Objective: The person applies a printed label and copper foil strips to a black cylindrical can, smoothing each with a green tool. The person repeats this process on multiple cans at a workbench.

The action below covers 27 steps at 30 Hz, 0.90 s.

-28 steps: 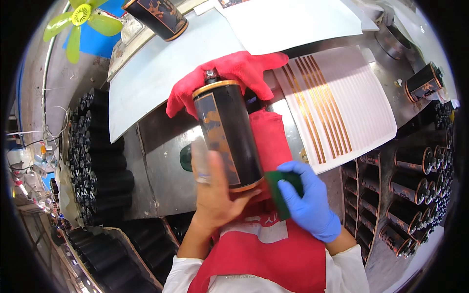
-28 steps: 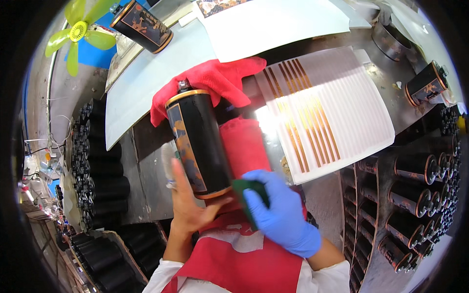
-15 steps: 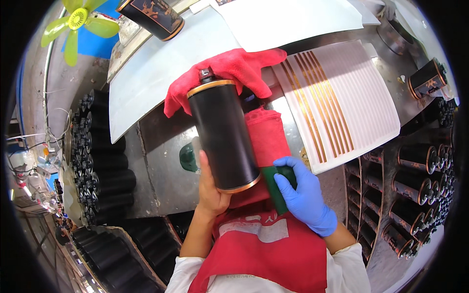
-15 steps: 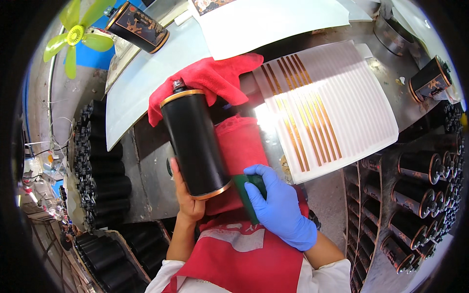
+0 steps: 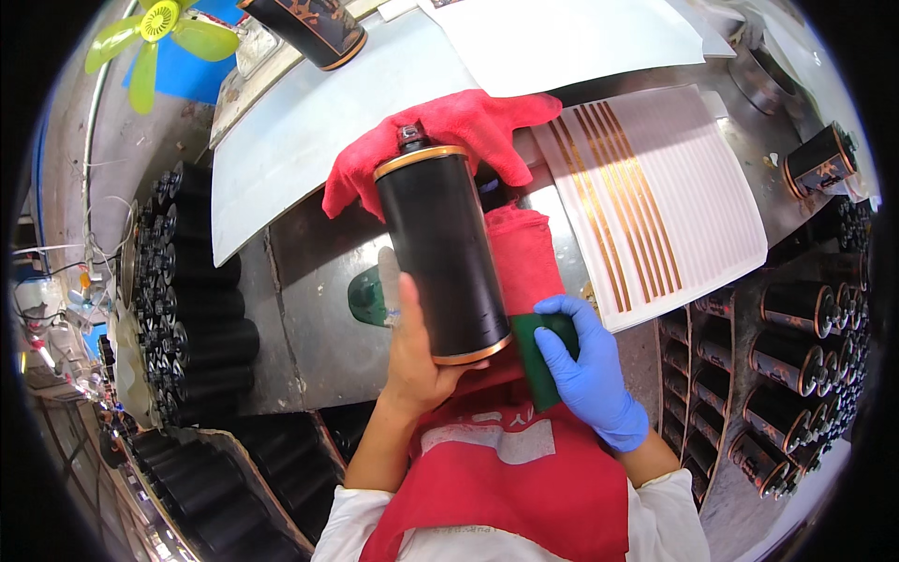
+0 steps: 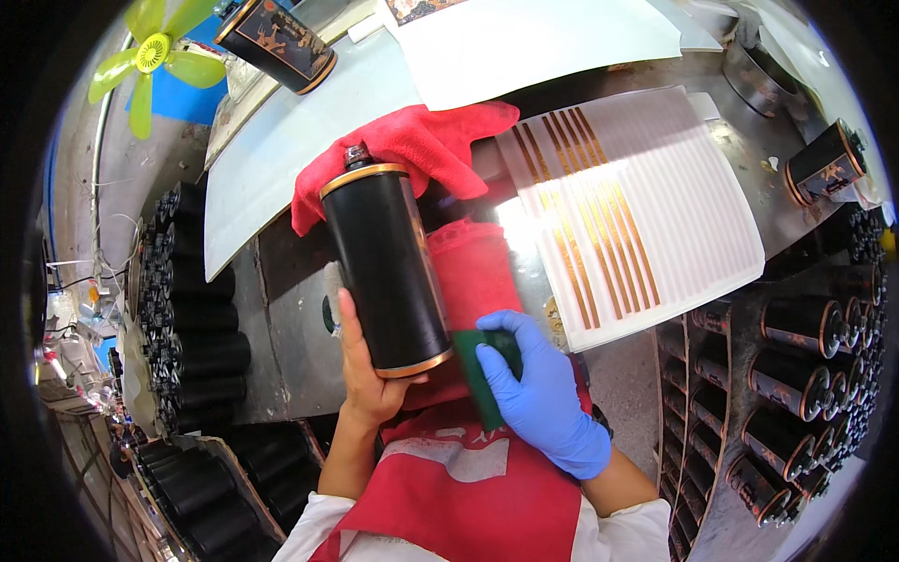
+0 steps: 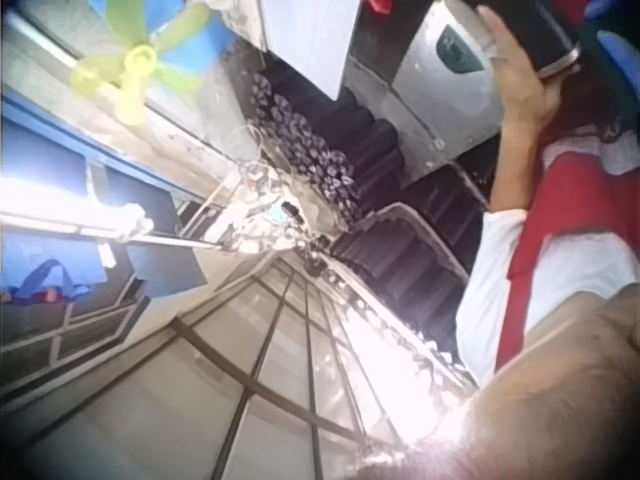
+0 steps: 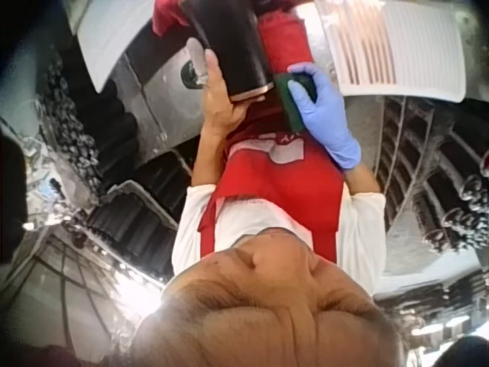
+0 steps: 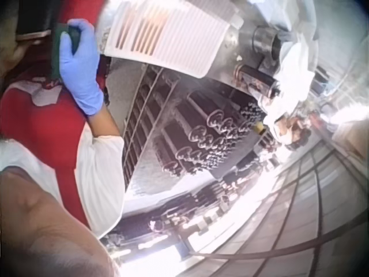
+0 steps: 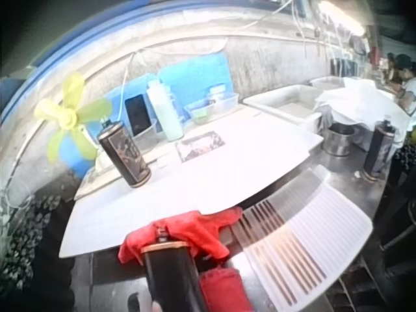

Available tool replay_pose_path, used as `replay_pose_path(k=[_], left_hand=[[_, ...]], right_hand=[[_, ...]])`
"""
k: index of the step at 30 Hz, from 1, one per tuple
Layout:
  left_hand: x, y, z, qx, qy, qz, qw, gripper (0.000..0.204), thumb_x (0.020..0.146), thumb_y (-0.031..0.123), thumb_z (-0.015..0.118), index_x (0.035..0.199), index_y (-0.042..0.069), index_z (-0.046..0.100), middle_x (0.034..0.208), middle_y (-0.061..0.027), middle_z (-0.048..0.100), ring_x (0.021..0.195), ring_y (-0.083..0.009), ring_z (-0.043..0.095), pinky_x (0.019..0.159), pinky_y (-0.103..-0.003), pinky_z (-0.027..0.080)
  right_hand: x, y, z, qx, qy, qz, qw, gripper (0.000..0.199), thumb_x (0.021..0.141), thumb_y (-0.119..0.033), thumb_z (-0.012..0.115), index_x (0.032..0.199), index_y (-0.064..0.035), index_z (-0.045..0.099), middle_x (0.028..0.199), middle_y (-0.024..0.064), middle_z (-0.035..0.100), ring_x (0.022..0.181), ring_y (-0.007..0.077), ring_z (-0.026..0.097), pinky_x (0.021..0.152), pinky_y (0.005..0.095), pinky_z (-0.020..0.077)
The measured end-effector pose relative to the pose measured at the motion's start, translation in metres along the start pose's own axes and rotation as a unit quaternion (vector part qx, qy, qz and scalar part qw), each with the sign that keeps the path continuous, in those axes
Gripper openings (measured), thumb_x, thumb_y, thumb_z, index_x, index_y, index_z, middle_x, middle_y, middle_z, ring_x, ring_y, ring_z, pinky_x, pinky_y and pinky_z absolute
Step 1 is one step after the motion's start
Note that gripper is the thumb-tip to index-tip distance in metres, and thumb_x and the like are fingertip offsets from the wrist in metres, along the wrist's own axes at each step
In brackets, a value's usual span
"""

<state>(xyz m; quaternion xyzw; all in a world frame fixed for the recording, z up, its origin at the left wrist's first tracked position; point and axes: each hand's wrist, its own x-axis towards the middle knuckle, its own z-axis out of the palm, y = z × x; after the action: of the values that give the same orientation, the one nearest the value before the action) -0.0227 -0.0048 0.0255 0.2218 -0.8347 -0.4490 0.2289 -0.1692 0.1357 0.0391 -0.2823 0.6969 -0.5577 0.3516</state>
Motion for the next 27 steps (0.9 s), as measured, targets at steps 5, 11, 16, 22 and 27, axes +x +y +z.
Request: replay_pose_path(k=[5,11,16,22,27], left_hand=[[-0.012,-0.018,0.001,0.040,0.038,0.012,0.998,0.098,0.081,0.019,0.067,0.138,-0.010,-0.007,0.128,-0.0281,0.045,0.114,-0.0382,0.051,0.098,-0.035,0.038],[-0.058,-0.007,0.016,0.090,0.045,0.008,0.995,0.099,0.079,0.018,0.068,0.136,-0.015,-0.005,0.134,-0.0350,0.034,0.120,-0.0455,0.042,0.101,-0.039,0.034],[-0.049,-0.008,0.022,0.257,0.113,0.200,0.939,0.072,0.079,0.017,0.069,0.138,0.006,0.030,0.126,-0.0315,0.045,0.123,-0.0410,0.041,0.104,-0.054,0.025],[0.004,0.041,0.019,0.460,0.032,0.313,0.831,0.024,0.080,0.013,0.057,0.103,0.018,0.065,0.075,0.0010,0.061,0.118,-0.0241,0.051,0.109,-0.056,0.010],[0.017,0.056,0.020,0.488,-0.039,0.294,0.821,0.021,0.079,0.010,0.052,0.096,0.007,0.064,0.061,-0.0031,0.047,0.123,-0.0220,0.048,0.108,-0.056,0.009]], right_hand=[[0.001,-0.003,-0.006,-0.016,0.016,0.015,1.000,0.024,0.087,-0.012,0.058,0.110,-0.0049,0.053,0.093,0.0101,0.061,0.084,0.0148,0.060,0.075,0.0281,0.0477],[-0.001,-0.011,-0.003,-0.027,0.007,-0.026,0.999,0.026,0.087,-0.014,0.059,0.110,-0.0047,0.053,0.091,0.0111,0.061,0.082,0.0180,0.061,0.074,0.0290,0.0480],[0.004,-0.002,-0.006,-0.067,0.021,-0.015,0.997,0.026,0.087,-0.015,0.059,0.110,-0.0048,0.053,0.092,0.0127,0.061,0.082,0.0203,0.062,0.074,0.0296,0.0481],[0.018,0.000,-0.019,0.039,-0.008,0.008,0.999,0.022,0.086,-0.010,0.059,0.107,-0.0033,0.054,0.094,0.0061,0.060,0.088,0.0146,0.058,0.079,0.0270,0.0458],[0.066,-0.033,-0.047,0.121,0.025,0.045,0.991,0.013,0.084,-0.011,0.061,0.094,-0.0024,0.059,0.081,-0.0003,0.059,0.074,0.0067,0.054,0.068,0.0210,0.0452]])
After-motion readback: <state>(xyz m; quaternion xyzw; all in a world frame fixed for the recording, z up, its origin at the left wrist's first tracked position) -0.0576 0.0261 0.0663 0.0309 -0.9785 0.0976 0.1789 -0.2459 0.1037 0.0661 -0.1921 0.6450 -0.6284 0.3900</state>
